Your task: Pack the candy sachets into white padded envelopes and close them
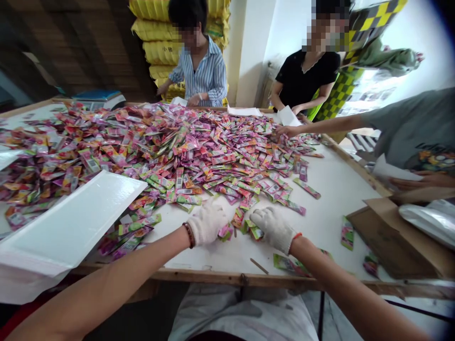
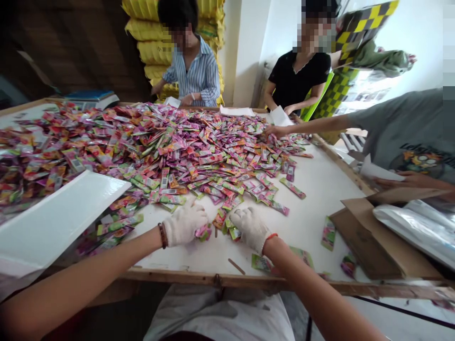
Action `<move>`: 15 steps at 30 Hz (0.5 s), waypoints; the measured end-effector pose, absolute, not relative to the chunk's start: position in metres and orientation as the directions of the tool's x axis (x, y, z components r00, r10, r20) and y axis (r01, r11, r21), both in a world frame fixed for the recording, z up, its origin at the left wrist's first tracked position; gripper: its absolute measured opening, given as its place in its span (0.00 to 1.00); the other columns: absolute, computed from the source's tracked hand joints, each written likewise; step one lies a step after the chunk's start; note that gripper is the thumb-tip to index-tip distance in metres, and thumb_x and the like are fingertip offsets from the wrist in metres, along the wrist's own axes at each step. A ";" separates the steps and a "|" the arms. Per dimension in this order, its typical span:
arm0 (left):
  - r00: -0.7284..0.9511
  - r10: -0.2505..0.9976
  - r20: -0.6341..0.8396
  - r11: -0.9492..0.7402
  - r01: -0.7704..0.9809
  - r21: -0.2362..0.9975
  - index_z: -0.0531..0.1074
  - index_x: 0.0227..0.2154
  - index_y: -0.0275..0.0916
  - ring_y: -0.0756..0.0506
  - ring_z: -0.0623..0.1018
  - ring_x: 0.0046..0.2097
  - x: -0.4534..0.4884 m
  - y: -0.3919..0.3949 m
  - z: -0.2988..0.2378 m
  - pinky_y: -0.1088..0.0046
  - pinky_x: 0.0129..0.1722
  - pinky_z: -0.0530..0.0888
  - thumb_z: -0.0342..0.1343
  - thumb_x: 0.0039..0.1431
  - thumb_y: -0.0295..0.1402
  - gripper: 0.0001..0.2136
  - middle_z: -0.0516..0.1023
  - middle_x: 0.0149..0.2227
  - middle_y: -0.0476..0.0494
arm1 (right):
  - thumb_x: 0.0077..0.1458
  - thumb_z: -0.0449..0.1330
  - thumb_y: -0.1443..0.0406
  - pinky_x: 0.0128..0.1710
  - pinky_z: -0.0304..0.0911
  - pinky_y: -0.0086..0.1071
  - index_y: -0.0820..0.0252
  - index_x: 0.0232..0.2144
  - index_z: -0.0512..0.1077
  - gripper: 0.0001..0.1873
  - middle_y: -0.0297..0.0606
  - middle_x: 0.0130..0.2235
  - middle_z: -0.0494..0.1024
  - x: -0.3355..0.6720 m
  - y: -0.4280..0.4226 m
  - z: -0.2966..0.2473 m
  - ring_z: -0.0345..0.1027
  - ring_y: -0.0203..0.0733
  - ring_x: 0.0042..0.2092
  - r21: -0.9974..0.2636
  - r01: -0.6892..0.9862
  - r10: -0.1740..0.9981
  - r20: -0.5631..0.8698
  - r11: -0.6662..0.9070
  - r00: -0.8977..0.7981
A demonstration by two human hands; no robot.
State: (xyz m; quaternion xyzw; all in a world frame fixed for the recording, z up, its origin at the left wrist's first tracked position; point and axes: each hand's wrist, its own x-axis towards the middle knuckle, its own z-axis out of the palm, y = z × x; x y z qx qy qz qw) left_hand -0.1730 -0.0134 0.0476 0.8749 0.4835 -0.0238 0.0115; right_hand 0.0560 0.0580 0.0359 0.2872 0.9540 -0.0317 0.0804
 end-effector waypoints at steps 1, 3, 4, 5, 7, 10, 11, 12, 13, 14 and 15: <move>0.557 0.828 -0.056 -0.559 0.829 -0.014 0.75 0.32 0.36 0.40 0.74 0.41 -0.169 -0.019 0.044 0.50 0.57 0.58 0.54 0.55 0.29 0.05 0.78 0.34 0.40 | 0.50 0.58 0.68 0.42 0.54 0.38 0.62 0.41 0.71 0.14 0.46 0.42 0.75 0.057 0.053 0.035 0.68 0.49 0.42 0.003 0.554 0.545 -0.180 0.833 -0.819; 0.594 0.802 -0.058 -0.595 0.804 -0.002 0.74 0.31 0.35 0.42 0.75 0.37 -0.166 -0.031 0.042 0.52 0.55 0.61 0.52 0.57 0.27 0.06 0.78 0.32 0.41 | 0.48 0.57 0.71 0.38 0.53 0.38 0.62 0.40 0.70 0.14 0.44 0.39 0.76 0.061 0.042 0.033 0.68 0.48 0.39 0.004 0.557 0.548 -0.180 0.831 -0.817; 0.602 0.798 -0.046 -0.601 0.799 0.034 0.73 0.30 0.35 0.43 0.74 0.36 -0.168 -0.036 0.045 0.55 0.53 0.64 0.51 0.58 0.27 0.06 0.77 0.32 0.41 | 0.47 0.57 0.71 0.37 0.52 0.37 0.61 0.39 0.70 0.13 0.43 0.38 0.76 0.064 0.039 0.032 0.68 0.48 0.38 -0.014 0.557 0.546 -0.180 0.830 -0.818; 0.598 0.801 -0.019 -0.594 0.799 0.092 0.73 0.30 0.35 0.44 0.74 0.35 -0.173 -0.040 0.050 0.59 0.49 0.66 0.51 0.57 0.26 0.06 0.77 0.32 0.42 | 0.47 0.58 0.69 0.36 0.52 0.37 0.61 0.38 0.70 0.12 0.43 0.37 0.76 0.067 0.037 0.032 0.68 0.47 0.37 -0.043 0.555 0.540 -0.181 0.831 -0.822; 0.539 0.841 0.054 -0.535 0.811 0.235 0.72 0.31 0.36 0.46 0.73 0.35 -0.188 -0.042 0.067 0.66 0.43 0.69 0.51 0.57 0.26 0.05 0.76 0.32 0.43 | 0.47 0.60 0.66 0.35 0.52 0.35 0.61 0.37 0.70 0.11 0.42 0.34 0.76 0.072 0.038 0.034 0.68 0.46 0.36 -0.116 0.555 0.531 -0.187 0.824 -0.827; 0.313 0.941 0.127 -0.338 0.862 0.378 0.71 0.32 0.37 0.48 0.72 0.35 -0.218 -0.031 0.092 0.72 0.38 0.68 0.53 0.54 0.28 0.03 0.74 0.32 0.46 | 0.50 0.59 0.64 0.36 0.53 0.33 0.61 0.38 0.71 0.12 0.42 0.34 0.77 0.069 0.049 0.038 0.69 0.45 0.36 -0.202 0.562 0.535 -0.174 0.802 -0.826; 0.225 0.967 0.118 -0.254 0.873 0.415 0.71 0.32 0.37 0.48 0.72 0.34 -0.226 -0.025 0.096 0.73 0.36 0.67 0.54 0.53 0.29 0.04 0.74 0.31 0.47 | 0.51 0.58 0.64 0.36 0.54 0.33 0.61 0.41 0.71 0.13 0.43 0.35 0.77 0.065 0.053 0.040 0.69 0.45 0.37 -0.206 0.563 0.538 -0.169 0.800 -0.826; 0.132 0.987 0.087 -0.158 0.878 0.452 0.71 0.33 0.37 0.48 0.71 0.33 -0.230 -0.019 0.096 0.74 0.34 0.67 0.55 0.52 0.29 0.05 0.73 0.31 0.47 | 0.51 0.57 0.64 0.37 0.55 0.33 0.61 0.44 0.71 0.16 0.44 0.37 0.78 0.059 0.056 0.042 0.70 0.46 0.38 -0.195 0.562 0.535 -0.177 0.804 -0.826; 0.039 0.999 0.036 -0.051 0.875 0.482 0.70 0.33 0.37 0.48 0.71 0.32 -0.232 -0.013 0.094 0.74 0.33 0.67 0.55 0.52 0.31 0.05 0.73 0.30 0.48 | 0.51 0.58 0.63 0.38 0.56 0.34 0.61 0.47 0.71 0.20 0.45 0.38 0.78 0.051 0.059 0.044 0.71 0.47 0.39 -0.171 0.563 0.532 -0.199 0.808 -0.823; -0.038 0.999 -0.030 0.048 0.864 0.501 0.70 0.34 0.37 0.48 0.72 0.32 -0.232 -0.008 0.088 0.74 0.32 0.67 0.55 0.53 0.32 0.06 0.73 0.30 0.48 | 0.50 0.58 0.63 0.38 0.57 0.34 0.60 0.50 0.70 0.23 0.46 0.39 0.78 0.044 0.059 0.046 0.71 0.49 0.40 -0.143 0.568 0.531 -0.231 0.811 -0.816; -0.094 0.991 -0.094 0.129 0.850 0.511 0.70 0.35 0.37 0.48 0.72 0.32 -0.228 -0.004 0.080 0.74 0.32 0.67 0.55 0.54 0.33 0.07 0.74 0.30 0.47 | 0.48 0.60 0.63 0.39 0.58 0.35 0.59 0.51 0.70 0.26 0.47 0.40 0.79 0.038 0.059 0.047 0.71 0.50 0.41 -0.130 0.580 0.536 -0.263 0.804 -0.802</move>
